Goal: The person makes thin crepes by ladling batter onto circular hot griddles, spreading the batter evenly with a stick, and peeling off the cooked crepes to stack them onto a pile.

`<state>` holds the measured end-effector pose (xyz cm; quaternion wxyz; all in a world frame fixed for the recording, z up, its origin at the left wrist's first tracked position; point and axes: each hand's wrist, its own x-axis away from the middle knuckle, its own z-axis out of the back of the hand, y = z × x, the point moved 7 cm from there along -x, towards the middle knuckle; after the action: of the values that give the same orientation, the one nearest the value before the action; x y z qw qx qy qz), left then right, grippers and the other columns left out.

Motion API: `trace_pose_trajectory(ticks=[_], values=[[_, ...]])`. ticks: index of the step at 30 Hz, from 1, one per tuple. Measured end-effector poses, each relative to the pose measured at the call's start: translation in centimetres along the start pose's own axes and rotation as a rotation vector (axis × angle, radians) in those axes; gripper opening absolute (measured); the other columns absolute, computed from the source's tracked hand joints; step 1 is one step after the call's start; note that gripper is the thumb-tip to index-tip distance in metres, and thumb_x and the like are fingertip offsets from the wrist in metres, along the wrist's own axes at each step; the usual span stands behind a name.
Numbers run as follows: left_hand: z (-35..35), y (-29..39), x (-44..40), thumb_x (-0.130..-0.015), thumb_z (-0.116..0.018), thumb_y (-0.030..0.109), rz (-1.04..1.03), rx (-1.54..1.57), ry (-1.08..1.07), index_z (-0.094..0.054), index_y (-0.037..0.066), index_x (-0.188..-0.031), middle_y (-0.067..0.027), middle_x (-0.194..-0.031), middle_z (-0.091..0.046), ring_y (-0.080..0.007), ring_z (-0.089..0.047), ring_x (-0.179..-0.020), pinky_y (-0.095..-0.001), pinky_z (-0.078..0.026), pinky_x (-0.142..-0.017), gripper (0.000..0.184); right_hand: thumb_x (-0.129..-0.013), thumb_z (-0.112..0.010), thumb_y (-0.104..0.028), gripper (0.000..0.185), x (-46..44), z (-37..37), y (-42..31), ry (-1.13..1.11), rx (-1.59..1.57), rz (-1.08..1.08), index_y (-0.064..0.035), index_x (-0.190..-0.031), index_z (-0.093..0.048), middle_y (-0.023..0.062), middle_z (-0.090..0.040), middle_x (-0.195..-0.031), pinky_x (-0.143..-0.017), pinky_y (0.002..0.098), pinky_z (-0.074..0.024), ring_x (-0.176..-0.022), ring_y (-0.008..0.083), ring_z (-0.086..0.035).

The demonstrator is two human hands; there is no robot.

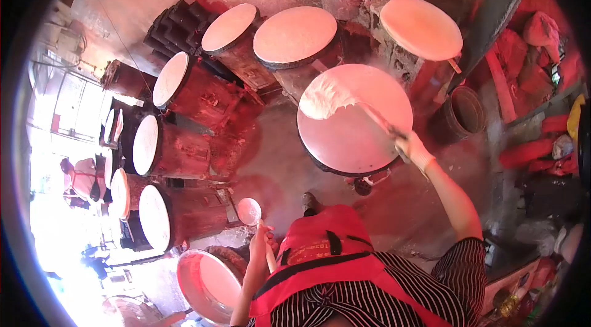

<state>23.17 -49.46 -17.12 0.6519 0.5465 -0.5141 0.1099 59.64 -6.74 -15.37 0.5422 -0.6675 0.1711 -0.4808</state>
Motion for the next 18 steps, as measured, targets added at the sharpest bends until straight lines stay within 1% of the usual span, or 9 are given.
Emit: trace_pose_trajectory(ticks=[3,5,7,9,11,13,15,16,18], values=[[1.4,-0.2,-0.6,-0.104,-0.048,0.046,0.027,-0.030,-0.028,-0.059,0.007,-0.102,0.0028,-0.075,-0.043,-0.0074,-0.037,-0.056,-0.0242,-0.032,-0.047,0.041,-0.102,-0.055,-0.019,0.042,-0.5,-0.8,0.6,0.052,0.031,-0.034,-0.0190,-0.144,-0.054,-0.0062,-0.041,-0.060,-0.039,0.0260,-0.0264,-0.045,0.0062,-0.036],[1.8,-0.2,-2.0,-0.104,-0.049,0.046,0.049,-0.006,-0.144,-0.059,0.007,-0.101,0.0025,-0.075,-0.043,-0.0079,-0.037,-0.055,-0.0244,-0.032,-0.047,0.040,-0.103,-0.057,-0.026,0.044,3.0,-3.3,1.6,-0.231,0.075,0.022,-0.0180,-0.145,-0.054,-0.0067,-0.040,-0.062,-0.039,0.0249,-0.0269,-0.046,0.0048,-0.034],[1.9,0.9,-3.2,-0.104,-0.050,0.046,0.004,-0.142,-0.144,-0.059,0.007,-0.100,0.0025,-0.073,-0.043,-0.0087,-0.037,-0.052,-0.0252,-0.032,-0.046,0.040,-0.101,-0.059,-0.024,0.042,7.2,-2.9,3.7,-0.239,0.000,-0.146,-0.0180,-0.143,-0.057,-0.0071,-0.040,-0.061,-0.040,0.0241,-0.0267,-0.047,0.0046,-0.035],[1.2,2.1,-4.0,-0.103,-0.050,0.046,0.012,-0.205,-0.099,-0.060,0.007,-0.098,0.0028,-0.071,-0.042,-0.0093,-0.036,-0.051,-0.0264,-0.031,-0.045,0.041,-0.100,-0.061,-0.021,0.046,9.0,-1.8,5.9,-0.101,-0.051,-0.093,-0.0129,-0.145,-0.054,-0.0060,-0.041,-0.060,-0.041,0.0247,-0.0263,-0.046,0.0042,-0.032],[-0.8,4.1,-4.1,-0.104,-0.050,0.044,0.025,-0.253,-0.156,-0.060,0.007,-0.099,0.0038,-0.070,-0.041,-0.0093,-0.038,-0.054,-0.0268,-0.030,-0.046,0.039,-0.100,-0.060,-0.023,0.046,10.1,-3.3,3.9,0.212,-0.220,-0.019,-0.0125,-0.145,-0.054,-0.0067,-0.043,-0.060,-0.042,0.0236,-0.0256,-0.046,0.0031,-0.034],[-1.5,5.5,-5.1,-0.105,-0.049,0.041,0.068,-0.237,-0.310,-0.061,0.007,-0.100,0.0033,-0.072,-0.042,-0.0089,-0.039,-0.056,-0.0263,-0.033,-0.048,0.037,-0.100,-0.059,-0.025,0.046,11.1,-4.5,5.9,0.310,-0.302,-0.051,-0.0122,-0.145,-0.054,-0.0072,-0.046,-0.064,-0.043,0.0231,-0.0262,-0.048,0.0037,-0.037],[-2.3,8.0,-5.1,-0.105,-0.048,0.040,0.061,-0.346,-0.327,-0.061,0.006,-0.101,0.0031,-0.074,-0.043,-0.0087,-0.039,-0.056,-0.0260,-0.034,-0.049,0.036,-0.100,-0.059,-0.025,0.047,13.6,-8.5,6.9,0.032,-0.119,-0.106,-0.0117,-0.144,-0.054,-0.0074,-0.046,-0.067,-0.046,0.0232,-0.0282,-0.052,0.0042,-0.039],[-2.3,9.3,-5.7,-0.106,-0.048,0.038,0.042,-0.424,-0.330,-0.062,0.006,-0.102,0.0028,-0.075,-0.044,-0.0085,-0.039,-0.056,-0.0256,-0.035,-0.050,0.035,-0.098,-0.061,-0.023,0.047,14.2,-9.8,11.0,0.048,-0.082,0.056,-0.0120,-0.144,-0.055,-0.0067,-0.046,-0.068,-0.048,0.0231,-0.0297,-0.055,0.0049,-0.041],[-1.1,10.9,-8.3,-0.106,-0.048,0.037,0.030,-0.466,-0.386,-0.062,0.006,-0.103,0.0024,-0.077,-0.044,-0.0083,-0.039,-0.057,-0.0256,-0.036,-0.050,0.035,-0.098,-0.059,-0.020,0.046,19.2,-13.2,14.3,0.095,-0.209,-0.051,-0.0143,-0.144,-0.056,-0.0060,-0.047,-0.070,-0.048,0.0232,-0.0286,-0.054,0.0040,-0.038]])
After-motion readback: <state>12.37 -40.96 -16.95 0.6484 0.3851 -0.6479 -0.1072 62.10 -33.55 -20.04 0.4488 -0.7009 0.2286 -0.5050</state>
